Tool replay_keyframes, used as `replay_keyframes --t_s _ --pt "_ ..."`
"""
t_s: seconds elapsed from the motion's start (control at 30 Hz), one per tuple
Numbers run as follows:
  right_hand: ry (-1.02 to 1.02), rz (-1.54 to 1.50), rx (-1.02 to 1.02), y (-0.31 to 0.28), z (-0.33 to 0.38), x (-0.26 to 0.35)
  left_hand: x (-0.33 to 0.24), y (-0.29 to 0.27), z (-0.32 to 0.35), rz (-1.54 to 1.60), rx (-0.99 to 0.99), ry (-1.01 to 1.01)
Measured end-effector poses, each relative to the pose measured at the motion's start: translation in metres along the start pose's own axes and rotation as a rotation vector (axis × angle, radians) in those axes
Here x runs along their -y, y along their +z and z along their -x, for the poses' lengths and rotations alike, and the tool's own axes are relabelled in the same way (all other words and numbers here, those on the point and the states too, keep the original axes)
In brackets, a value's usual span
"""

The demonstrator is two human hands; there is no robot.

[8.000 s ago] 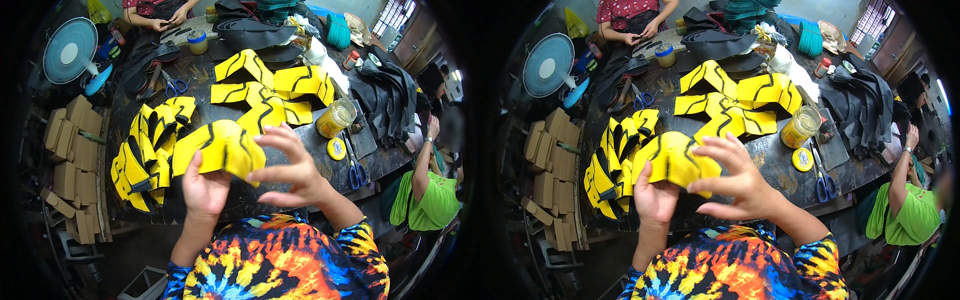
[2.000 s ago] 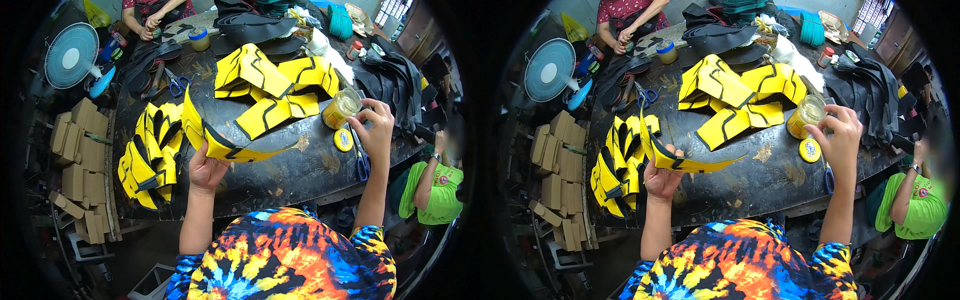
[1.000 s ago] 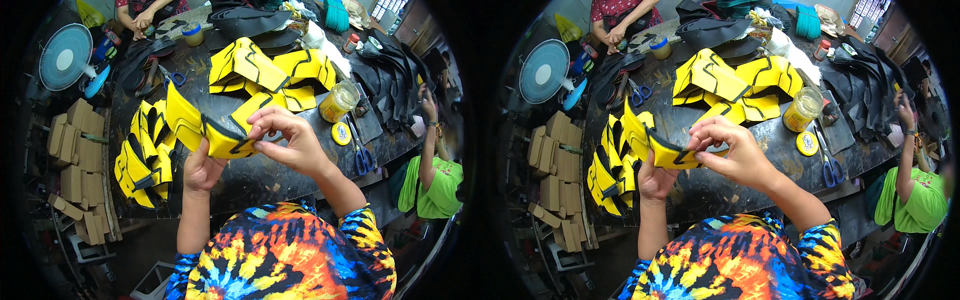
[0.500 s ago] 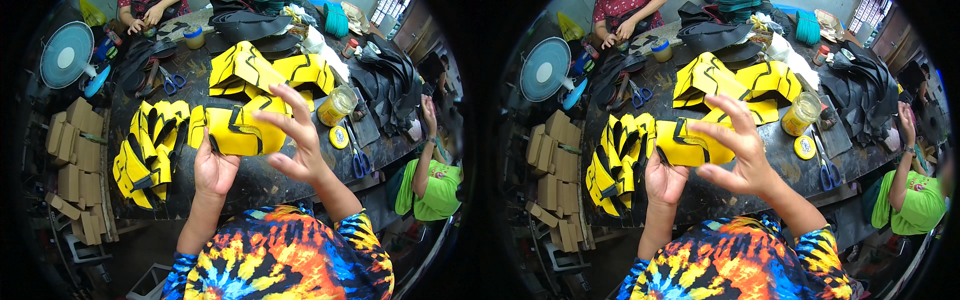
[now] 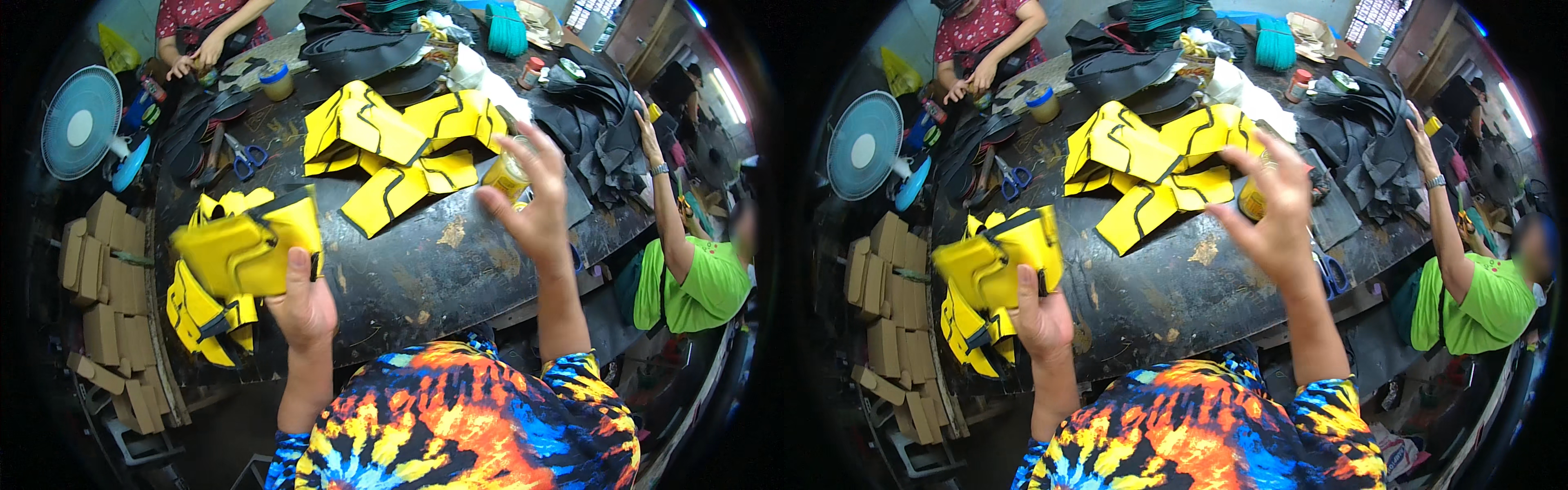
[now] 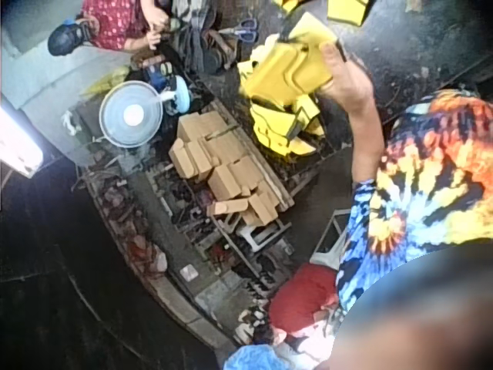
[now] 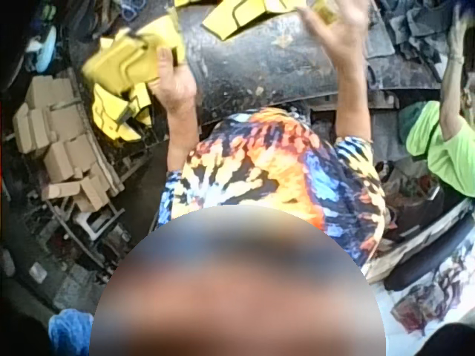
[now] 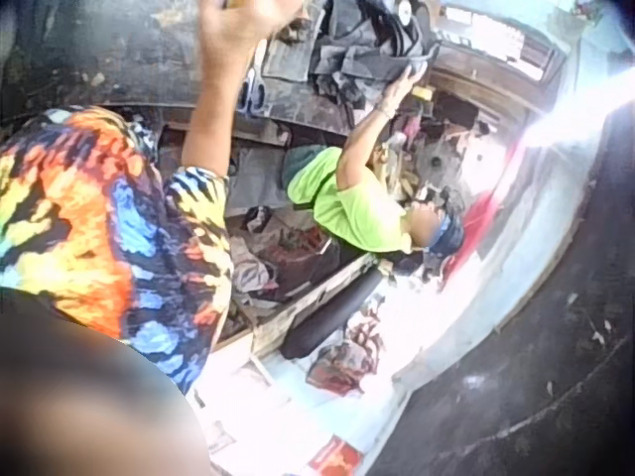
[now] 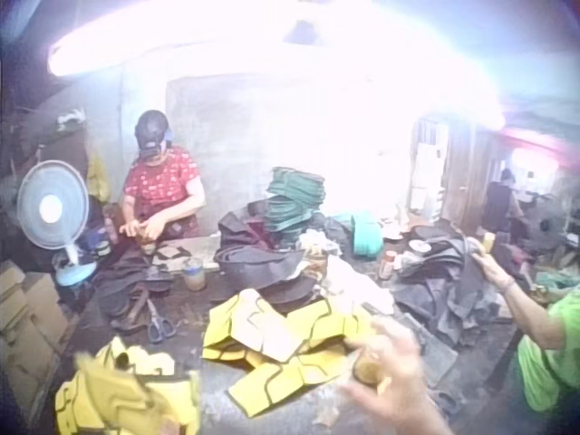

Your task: The person repeatedly picks up yellow fabric pieces with black trim from a table, folds and aligns the edges by hand, and places them back on the table. The hands handle the pieces one at a time, turning them over and pressing the seams.

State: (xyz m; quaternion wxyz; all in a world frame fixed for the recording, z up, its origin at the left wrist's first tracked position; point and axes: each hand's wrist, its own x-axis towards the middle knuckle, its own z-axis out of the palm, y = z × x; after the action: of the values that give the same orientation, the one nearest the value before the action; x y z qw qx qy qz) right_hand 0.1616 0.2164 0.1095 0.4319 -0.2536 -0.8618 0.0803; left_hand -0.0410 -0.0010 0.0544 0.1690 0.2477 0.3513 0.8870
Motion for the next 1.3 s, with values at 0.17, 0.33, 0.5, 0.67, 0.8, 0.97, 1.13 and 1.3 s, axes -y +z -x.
replay_keyframes --t_s 0.17,0.33,0.5,0.67,0.8,0.97,1.13,1.3 --pt "0.055 0.477 0.264 -0.029 -0.008 -0.06 -0.005 0.001 -0.009 0.074 -0.152 -0.152" --pt "0.136 0.514 0.504 -0.015 -0.018 -0.078 -0.008 0.004 -0.003 0.215 -0.071 -0.3" --pt "0.074 0.348 0.207 -0.019 -0.014 -0.078 -0.019 -0.008 0.0 0.334 -0.003 -0.494" --pt "0.077 0.436 0.019 -0.028 0.013 -0.058 -0.002 -0.002 0.0 0.095 -0.116 -0.266" --pt "0.046 0.196 0.213 -0.039 0.012 -0.016 0.003 0.007 0.002 0.144 -0.111 -0.297" --pt "-0.039 -0.627 0.38 0.007 0.009 0.069 0.006 0.021 0.012 0.097 -0.149 -0.318" --pt "-0.2 -0.45 0.285 0.067 0.005 0.096 0.001 0.021 0.015 0.064 -0.124 -0.291" --pt "-0.278 -0.435 0.166 0.078 0.01 0.086 -0.004 0.022 0.013 0.144 -0.109 -0.265"
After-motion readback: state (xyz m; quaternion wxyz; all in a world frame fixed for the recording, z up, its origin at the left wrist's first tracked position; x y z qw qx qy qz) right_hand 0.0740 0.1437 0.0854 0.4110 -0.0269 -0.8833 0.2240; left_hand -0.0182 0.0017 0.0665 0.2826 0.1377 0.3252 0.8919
